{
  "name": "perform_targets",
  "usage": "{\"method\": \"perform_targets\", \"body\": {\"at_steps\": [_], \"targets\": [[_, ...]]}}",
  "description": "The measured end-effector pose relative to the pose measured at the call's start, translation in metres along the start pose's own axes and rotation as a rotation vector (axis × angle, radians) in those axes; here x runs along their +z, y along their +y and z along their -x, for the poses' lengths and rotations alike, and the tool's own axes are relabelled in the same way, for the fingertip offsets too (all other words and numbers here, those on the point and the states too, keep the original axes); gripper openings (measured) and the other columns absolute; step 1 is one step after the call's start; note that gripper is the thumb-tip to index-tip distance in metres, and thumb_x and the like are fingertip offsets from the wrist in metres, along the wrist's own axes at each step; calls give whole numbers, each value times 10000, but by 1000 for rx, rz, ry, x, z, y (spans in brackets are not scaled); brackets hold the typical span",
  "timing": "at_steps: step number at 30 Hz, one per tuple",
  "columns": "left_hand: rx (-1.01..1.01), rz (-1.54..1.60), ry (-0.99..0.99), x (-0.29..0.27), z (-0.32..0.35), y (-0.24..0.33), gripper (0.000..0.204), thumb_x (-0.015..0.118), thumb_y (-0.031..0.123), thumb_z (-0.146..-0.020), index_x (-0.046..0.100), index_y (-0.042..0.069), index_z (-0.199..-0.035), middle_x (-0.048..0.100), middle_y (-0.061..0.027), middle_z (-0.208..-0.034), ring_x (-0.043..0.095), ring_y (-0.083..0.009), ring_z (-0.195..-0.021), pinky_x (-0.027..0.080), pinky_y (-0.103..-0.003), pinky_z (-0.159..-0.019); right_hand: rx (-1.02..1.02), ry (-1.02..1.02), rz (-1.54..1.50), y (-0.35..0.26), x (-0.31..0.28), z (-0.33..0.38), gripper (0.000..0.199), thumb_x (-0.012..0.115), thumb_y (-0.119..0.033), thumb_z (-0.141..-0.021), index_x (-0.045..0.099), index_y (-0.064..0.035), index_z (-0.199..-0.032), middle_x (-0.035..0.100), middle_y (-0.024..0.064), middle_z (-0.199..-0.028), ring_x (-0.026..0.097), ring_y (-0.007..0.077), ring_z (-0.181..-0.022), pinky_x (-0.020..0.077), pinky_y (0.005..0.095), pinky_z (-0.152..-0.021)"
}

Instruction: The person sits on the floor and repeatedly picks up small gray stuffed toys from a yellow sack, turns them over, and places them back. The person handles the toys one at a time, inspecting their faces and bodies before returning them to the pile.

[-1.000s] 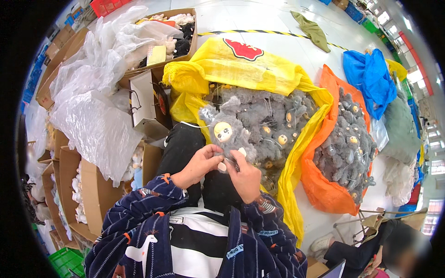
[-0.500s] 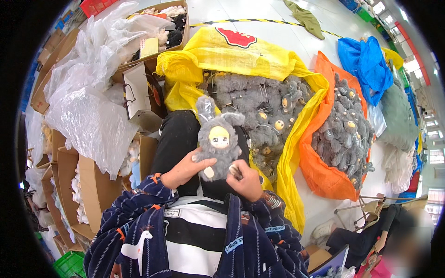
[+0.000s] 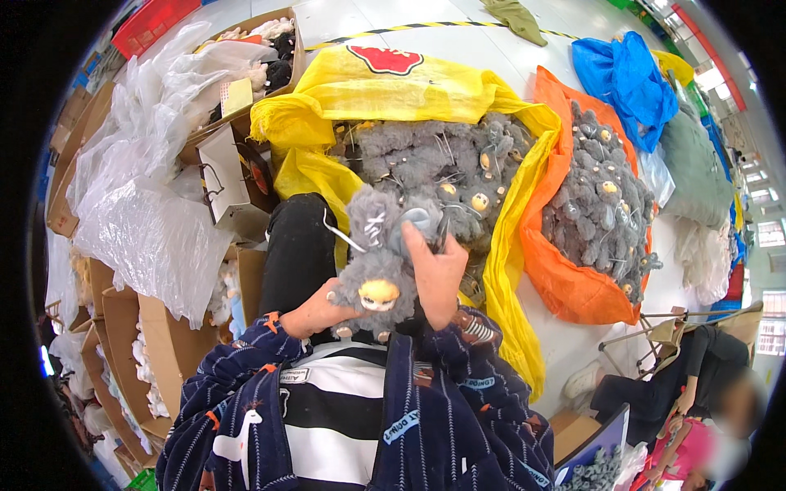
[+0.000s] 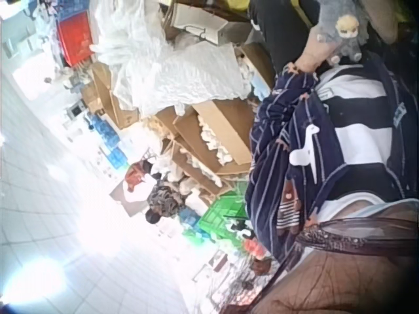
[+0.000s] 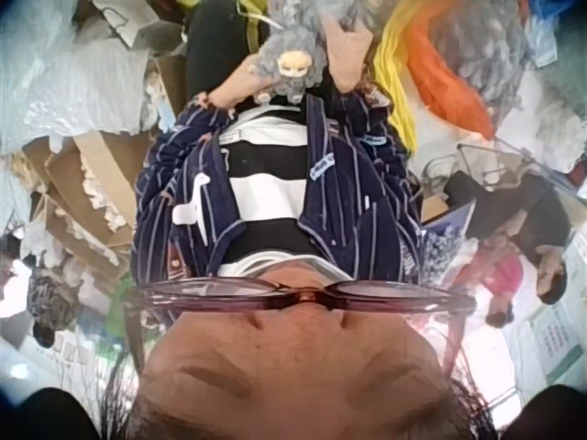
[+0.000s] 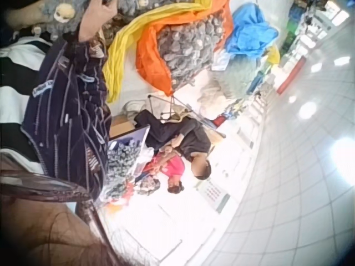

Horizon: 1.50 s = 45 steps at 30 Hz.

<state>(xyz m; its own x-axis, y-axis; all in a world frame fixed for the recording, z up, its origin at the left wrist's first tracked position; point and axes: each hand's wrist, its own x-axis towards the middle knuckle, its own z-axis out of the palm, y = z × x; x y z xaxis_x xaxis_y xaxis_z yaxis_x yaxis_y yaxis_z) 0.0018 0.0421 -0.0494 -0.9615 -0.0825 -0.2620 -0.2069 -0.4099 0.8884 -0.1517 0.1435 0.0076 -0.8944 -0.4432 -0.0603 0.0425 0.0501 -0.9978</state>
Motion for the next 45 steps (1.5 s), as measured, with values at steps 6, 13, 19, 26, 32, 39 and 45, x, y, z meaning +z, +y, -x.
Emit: {"method": "perform_targets", "body": {"at_steps": [6,13,19,26,32,39,45], "targets": [[-54,38,-7,2,5,4,393,681,79,-767,559,-1,-1132,616,-38,-1060,553,-106,-940,423,-254,-871,313,-45,-240,-3,0,0,167,680,-237,-804,603,-89,-803,474,-86,-609,379,19,-479,281,188,-426],[-102,161,-35,0,5,4,380,684,51,-753,575,2,-1113,621,-39,-1040,560,-110,-930,432,-252,-862,402,-85,-375,8,-9,9,216,667,-231,-807,606,-66,-931,604,-25,-781,506,54,-572,354,199,-466],[-180,292,0,2,10,4,386,670,34,-754,568,13,-1126,611,-42,-1061,554,-117,-953,433,-256,-870,347,-43,-351,11,-12,4,179,593,-246,-834,599,-76,-891,591,-22,-719,479,62,-506,328,199,-424],[-160,219,-27,5,7,0,421,651,3,-736,548,5,-1144,613,-53,-1058,559,-127,-956,427,-259,-878,97,-185,35,4,-2,11,218,692,-195,-772,618,-9,-860,611,9,-767,543,77,-671,443,233,-595],[-213,296,14,3,11,-7,420,646,11,-739,541,-7,-1145,611,-55,-1062,552,-128,-980,412,-256,-896,-34,-222,84,-7,-4,14,120,592,-86,-828,619,13,-890,626,23,-803,571,110,-752,454,250,-687],[75,-41,4,-7,4,35,653,683,105,-764,351,-4,-1315,503,-84,-1208,510,-138,-1056,396,-283,-930,28,-312,20,6,-16,10,173,605,-131,-837,625,22,-917,643,57,-875,583,124,-792,449,266,-753],[141,-99,95,0,-20,63,367,687,71,-764,553,13,-1101,603,-15,-1009,535,-105,-935,420,-264,-855,171,-398,-90,3,-9,12,216,638,-236,-835,631,-29,-898,621,3,-803,527,75,-648,402,212,-590]]}}
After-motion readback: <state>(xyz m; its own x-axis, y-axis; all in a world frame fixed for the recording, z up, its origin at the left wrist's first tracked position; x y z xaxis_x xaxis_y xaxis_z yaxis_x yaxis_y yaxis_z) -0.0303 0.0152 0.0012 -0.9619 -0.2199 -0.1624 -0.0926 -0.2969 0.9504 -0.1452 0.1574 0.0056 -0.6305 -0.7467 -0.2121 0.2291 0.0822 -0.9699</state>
